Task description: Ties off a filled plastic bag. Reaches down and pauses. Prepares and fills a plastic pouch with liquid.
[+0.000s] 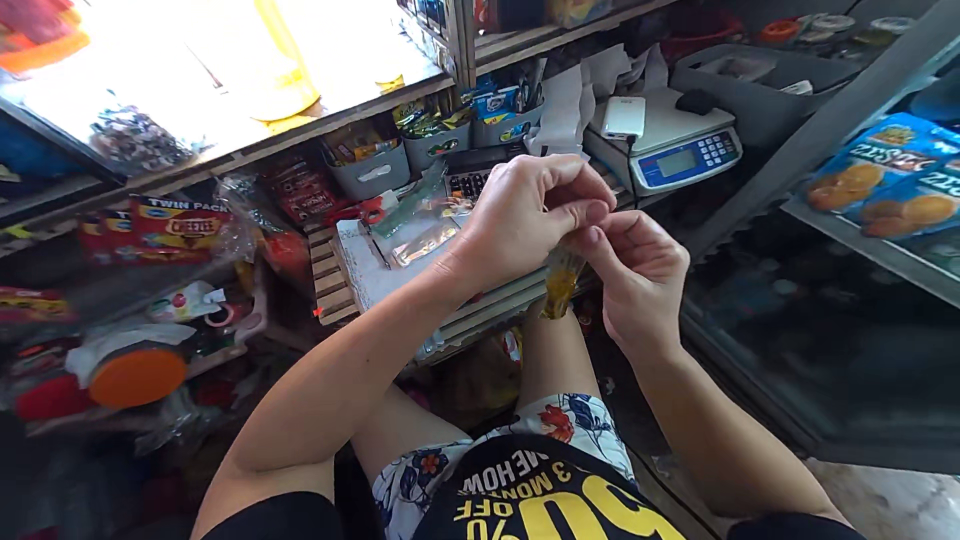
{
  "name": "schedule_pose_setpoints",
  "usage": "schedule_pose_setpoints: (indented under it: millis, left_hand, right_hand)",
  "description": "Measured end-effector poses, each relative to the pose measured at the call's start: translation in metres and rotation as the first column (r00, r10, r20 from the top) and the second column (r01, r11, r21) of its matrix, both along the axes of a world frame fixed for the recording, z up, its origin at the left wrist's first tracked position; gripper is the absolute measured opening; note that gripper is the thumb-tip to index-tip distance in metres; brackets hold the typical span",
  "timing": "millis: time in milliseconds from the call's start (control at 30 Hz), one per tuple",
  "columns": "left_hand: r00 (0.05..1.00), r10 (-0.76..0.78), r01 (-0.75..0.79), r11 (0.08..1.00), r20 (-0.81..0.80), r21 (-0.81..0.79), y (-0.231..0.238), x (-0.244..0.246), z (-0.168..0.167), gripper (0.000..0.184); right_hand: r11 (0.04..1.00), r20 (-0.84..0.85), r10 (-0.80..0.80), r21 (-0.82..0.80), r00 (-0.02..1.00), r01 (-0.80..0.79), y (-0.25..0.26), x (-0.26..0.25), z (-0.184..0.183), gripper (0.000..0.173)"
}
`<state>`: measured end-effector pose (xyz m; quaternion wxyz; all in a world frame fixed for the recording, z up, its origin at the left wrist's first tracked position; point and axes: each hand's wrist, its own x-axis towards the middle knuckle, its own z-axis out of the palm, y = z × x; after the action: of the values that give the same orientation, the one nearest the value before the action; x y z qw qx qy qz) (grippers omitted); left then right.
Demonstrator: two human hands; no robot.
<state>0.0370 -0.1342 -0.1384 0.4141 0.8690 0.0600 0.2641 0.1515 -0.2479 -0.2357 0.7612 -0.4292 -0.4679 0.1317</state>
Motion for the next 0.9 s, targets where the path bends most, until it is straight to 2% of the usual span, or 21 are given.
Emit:
schedule_pose_setpoints:
  millis: [100,167,267,400,500,533,600,667,700,733,767,833,900]
  left_hand:
    - [0.995,0.027,-0.017,0.995,0.100,-0.102,-0.002,0.003,-0.006,0.007]
    - [0.991,0.047,-0.035,0.995,0.123,-0.098,0.000,0.002,-0.006,0.009]
    - [1.000,0.016,-0.016,0.999,0.016,0.028,0.006,-0.003,0.001,0.021]
    - [0.998,-0.035,0.043,0.988,-0.057,0.146,0.007,0.000,0.003,0.015]
    - [0.996,-0.080,0.086,0.977,-0.040,0.195,0.007,0.004,0.010,0.007]
    - [0.996,-0.081,0.086,0.975,-0.035,0.204,0.008,0.004,0.013,0.007]
    - [0.998,-0.055,0.060,0.969,-0.027,0.241,0.012,0.003,0.019,0.006]
    - [0.986,-0.118,0.074,0.944,0.122,0.321,0.033,0.014,0.004,0.006]
    - [0.944,-0.202,0.095,0.924,0.263,0.369,0.051,0.028,-0.012,0.005]
    - [0.910,-0.243,0.106,0.920,0.337,0.377,0.058,0.034,-0.019,0.005]
    - [0.936,-0.193,0.085,0.935,0.294,0.343,0.051,0.025,-0.012,0.005]
    - [0.995,0.018,-0.042,0.962,0.093,0.270,0.022,0.000,0.019,0.006]
    - [0.993,0.103,-0.116,0.950,0.062,0.290,0.017,-0.005,0.028,0.007]
  right_hand:
    - [1.000,0.009,-0.002,-0.001,1.000,0.002,-0.001,0.002,0.003,0.009]
    - [1.000,0.005,0.000,-0.009,1.000,0.000,-0.001,0.003,0.004,0.008]
    - [1.000,-0.009,-0.015,-0.025,1.000,0.014,-0.002,0.005,0.002,0.008]
    - [0.999,-0.029,0.000,-0.052,1.000,-0.001,0.000,0.006,0.002,0.007]
    - [0.989,-0.032,0.128,-0.074,0.991,-0.130,0.002,0.012,0.006,0.010]
    - [0.971,-0.009,0.218,-0.102,0.976,-0.218,0.002,0.016,0.009,0.015]
    - [0.915,-0.005,0.385,-0.128,0.923,-0.382,0.004,0.018,0.016,0.035]
    - [0.902,-0.047,0.414,-0.116,0.909,-0.416,0.009,0.012,0.023,0.039]
    - [0.902,-0.046,0.411,-0.123,0.911,-0.413,0.012,0.009,0.026,0.038]
    - [0.909,-0.032,0.396,-0.132,0.918,-0.396,0.015,0.006,0.029,0.037]
    - [0.916,-0.010,0.378,-0.139,0.926,-0.376,0.017,0.003,0.032,0.036]
    - [0.937,0.046,0.323,-0.155,0.945,-0.312,0.021,-0.002,0.035,0.034]
    - [0.950,0.099,0.278,-0.175,0.955,-0.258,0.022,-0.005,0.037,0.034]
